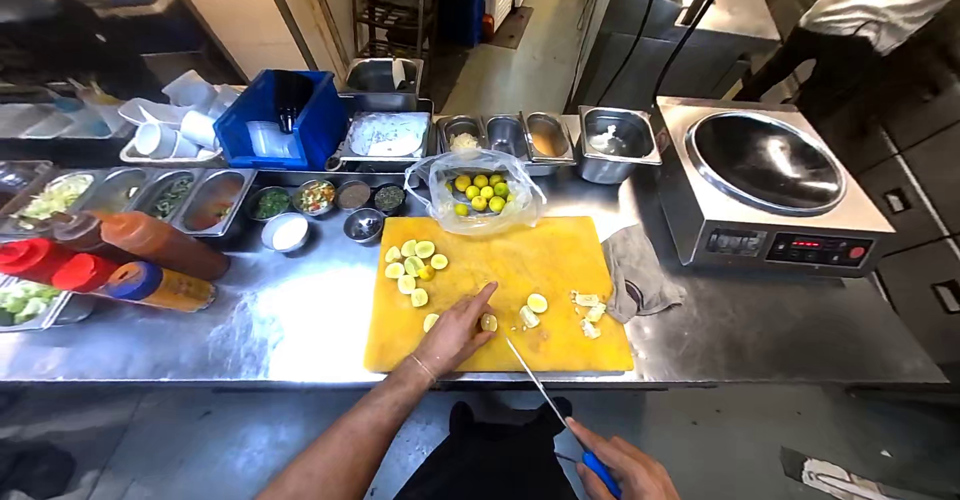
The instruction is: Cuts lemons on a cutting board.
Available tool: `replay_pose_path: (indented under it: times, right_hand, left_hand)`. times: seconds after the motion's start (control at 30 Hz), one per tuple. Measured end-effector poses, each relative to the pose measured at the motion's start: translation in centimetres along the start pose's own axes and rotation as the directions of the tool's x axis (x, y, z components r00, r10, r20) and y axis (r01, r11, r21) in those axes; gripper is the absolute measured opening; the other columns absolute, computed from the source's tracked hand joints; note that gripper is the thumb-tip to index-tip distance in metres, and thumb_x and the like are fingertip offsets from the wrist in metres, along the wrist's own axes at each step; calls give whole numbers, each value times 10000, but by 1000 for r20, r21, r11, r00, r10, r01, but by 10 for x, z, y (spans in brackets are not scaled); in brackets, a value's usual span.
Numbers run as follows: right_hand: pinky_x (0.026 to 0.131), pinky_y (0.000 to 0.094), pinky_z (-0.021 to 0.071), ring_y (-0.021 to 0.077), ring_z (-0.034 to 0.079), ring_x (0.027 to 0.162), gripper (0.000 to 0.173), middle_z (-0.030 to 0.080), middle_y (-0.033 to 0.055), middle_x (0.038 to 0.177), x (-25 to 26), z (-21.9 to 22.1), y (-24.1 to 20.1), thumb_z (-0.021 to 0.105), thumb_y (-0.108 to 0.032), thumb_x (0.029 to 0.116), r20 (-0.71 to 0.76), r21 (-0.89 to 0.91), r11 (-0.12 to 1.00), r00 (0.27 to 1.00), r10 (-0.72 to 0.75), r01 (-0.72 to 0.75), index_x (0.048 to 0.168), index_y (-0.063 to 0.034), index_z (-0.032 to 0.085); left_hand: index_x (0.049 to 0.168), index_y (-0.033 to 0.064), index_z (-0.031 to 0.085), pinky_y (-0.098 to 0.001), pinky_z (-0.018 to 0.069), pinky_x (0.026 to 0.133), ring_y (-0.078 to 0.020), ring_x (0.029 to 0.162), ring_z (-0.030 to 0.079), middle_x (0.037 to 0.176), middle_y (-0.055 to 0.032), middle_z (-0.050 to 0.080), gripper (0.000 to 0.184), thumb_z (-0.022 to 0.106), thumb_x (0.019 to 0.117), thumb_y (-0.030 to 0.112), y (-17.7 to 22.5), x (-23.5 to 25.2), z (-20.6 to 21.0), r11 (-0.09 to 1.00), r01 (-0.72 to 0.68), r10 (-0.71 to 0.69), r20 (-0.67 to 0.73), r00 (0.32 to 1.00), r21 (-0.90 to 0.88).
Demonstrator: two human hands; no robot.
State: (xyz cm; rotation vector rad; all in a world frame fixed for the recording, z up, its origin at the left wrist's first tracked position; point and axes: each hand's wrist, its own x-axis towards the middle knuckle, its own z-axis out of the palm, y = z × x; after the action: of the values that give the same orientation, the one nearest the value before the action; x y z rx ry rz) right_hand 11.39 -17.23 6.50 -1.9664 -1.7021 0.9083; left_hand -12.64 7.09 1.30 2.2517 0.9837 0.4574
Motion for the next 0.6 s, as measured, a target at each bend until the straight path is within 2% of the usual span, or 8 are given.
replay_pose_path:
  times: [0.1,0.2,0.3,0.43,0.53,0.6]
  right_hand:
    - [622,457,560,253,657,721,443,693,120,896,-1,-5,-1,667,-307,945,41,-79,997,999,11,-8,1387,-296,674]
    - [621,467,562,262,665,730,447,693,122,904,4,-6,-3,667,-294,935,48,-102,995,999,17,-12,1382,-299,678]
    - [632,449,570,240,666,739,447,695,109,910,9,-2,-3,671,-302,935,39,-105,994,999,4,0,1381,-321,676]
    - [631,430,565,230,658,727,449,695,107,891,11,5,-4,671,-291,934,13,-67,998,1000,1,0,1383,-288,678]
    - [632,411,566,218,655,701,451,709,111,879,9,9,-6,670,-258,935,-38,-26,999,999,31,-32,1385,-222,679]
    - [626,395,557,205,644,690,447,704,104,864,7,9,-5,672,-251,934,-43,1,1000,999,24,-24,1380,-224,683]
  left_hand:
    - [1613,114,290,-427,538,1028,-233,1129,683,1234,-54,713,795,724,948,135,-3,2,-3,1000,-12,12,42,999,-15]
    - [1612,107,296,-427,543,1019,-234,1098,692,1206,-66,720,808,739,936,118,-4,4,-3,998,-44,46,38,998,-35]
    - [1624,139,271,-428,540,1023,-233,1113,688,1208,-58,721,836,739,932,108,-6,5,-5,998,-59,59,59,996,-15]
    - [1633,139,247,-431,541,1017,-238,1102,689,1192,-60,723,881,759,917,101,-5,6,-6,998,-63,64,69,996,-20]
    - [1631,122,244,-417,546,1012,-226,1078,699,1186,-63,727,891,773,915,125,-7,6,-6,997,-74,76,50,996,-37]
    - [1633,127,237,-412,546,1016,-219,1085,698,1195,-57,724,891,771,919,133,-8,5,-5,997,-68,70,46,996,-46]
